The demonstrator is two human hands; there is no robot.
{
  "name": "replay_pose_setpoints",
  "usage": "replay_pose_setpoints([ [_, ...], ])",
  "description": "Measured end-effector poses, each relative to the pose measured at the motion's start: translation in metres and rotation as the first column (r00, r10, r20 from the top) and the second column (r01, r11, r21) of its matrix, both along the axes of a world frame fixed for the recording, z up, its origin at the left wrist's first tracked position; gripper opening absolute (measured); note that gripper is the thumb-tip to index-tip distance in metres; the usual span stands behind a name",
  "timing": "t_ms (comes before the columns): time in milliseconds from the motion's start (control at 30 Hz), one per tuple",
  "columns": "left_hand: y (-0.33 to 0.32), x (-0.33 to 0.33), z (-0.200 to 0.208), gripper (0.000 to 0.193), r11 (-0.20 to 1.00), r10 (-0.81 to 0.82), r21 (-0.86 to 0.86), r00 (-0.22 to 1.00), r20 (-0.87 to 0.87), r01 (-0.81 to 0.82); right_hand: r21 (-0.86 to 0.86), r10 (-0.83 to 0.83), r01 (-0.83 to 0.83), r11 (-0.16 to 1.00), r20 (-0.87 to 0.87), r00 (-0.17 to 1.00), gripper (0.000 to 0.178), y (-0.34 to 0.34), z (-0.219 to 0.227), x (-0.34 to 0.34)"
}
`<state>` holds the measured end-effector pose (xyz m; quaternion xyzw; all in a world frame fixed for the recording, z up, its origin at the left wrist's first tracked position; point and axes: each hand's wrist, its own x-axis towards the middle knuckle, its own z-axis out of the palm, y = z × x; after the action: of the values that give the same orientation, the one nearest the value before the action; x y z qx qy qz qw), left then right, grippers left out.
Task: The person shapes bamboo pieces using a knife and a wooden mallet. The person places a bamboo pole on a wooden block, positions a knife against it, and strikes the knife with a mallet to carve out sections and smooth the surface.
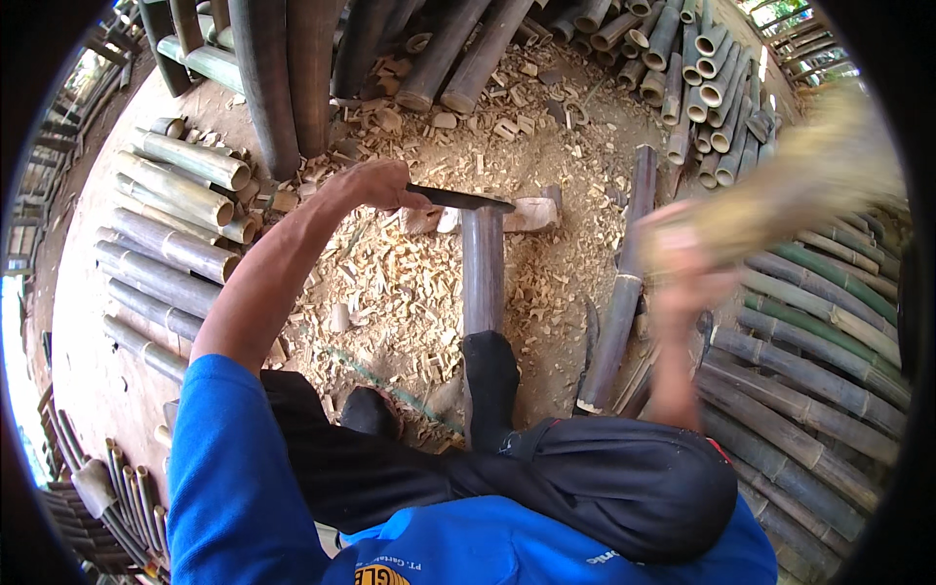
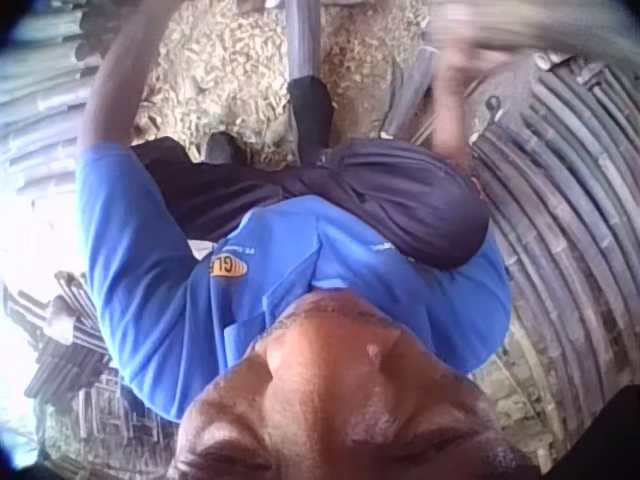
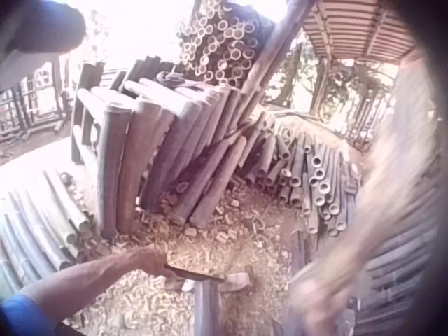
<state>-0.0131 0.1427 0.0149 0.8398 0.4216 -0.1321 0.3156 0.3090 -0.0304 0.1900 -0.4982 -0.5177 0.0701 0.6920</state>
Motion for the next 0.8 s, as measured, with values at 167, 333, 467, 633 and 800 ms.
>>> replay_pose_setpoints([
  [167, 0.011, 0.005, 0.013, 0.066, 0.997, 0.064, -0.030, 0.996, -0.063, -0.066, -0.887, 0.167, -0.313, 0.340, -0.271, 0.948, 0.041, -0.034, -0.105, 0.016],
  [333, -0.034, 0.005, 0.036, 0.052, 0.974, 0.055, 0.227, 0.991, -0.121, -0.027, -0.850, 0.213, -0.399, 0.344, -0.343, 0.915, 0.048, -0.013, -0.004, 0.054],
  [467, -0.039, -0.024, 0.061, 0.057, 0.877, 0.093, 0.478, 0.994, -0.058, -0.055, -0.924, 0.145, -0.284, 0.255, -0.254, 0.956, 0.046, -0.030, -0.013, 0.065],
  [633, -0.067, -0.048, 0.121, 0.047, 0.933, 0.109, 0.331, 0.988, 0.110, -0.140, -0.988, 0.445, 0.145, -0.050, 0.108, 0.889, 0.040, -0.045, -0.032, 0.078],
  [800, -0.087, -0.111, 0.095, 0.038, 0.939, 0.342, 0.005, 0.936, 0.085, -0.344, -0.947, 0.950, -0.153, 0.283, 0.299, -0.094, 0.055, -0.024, 0.058, -0.073],
])
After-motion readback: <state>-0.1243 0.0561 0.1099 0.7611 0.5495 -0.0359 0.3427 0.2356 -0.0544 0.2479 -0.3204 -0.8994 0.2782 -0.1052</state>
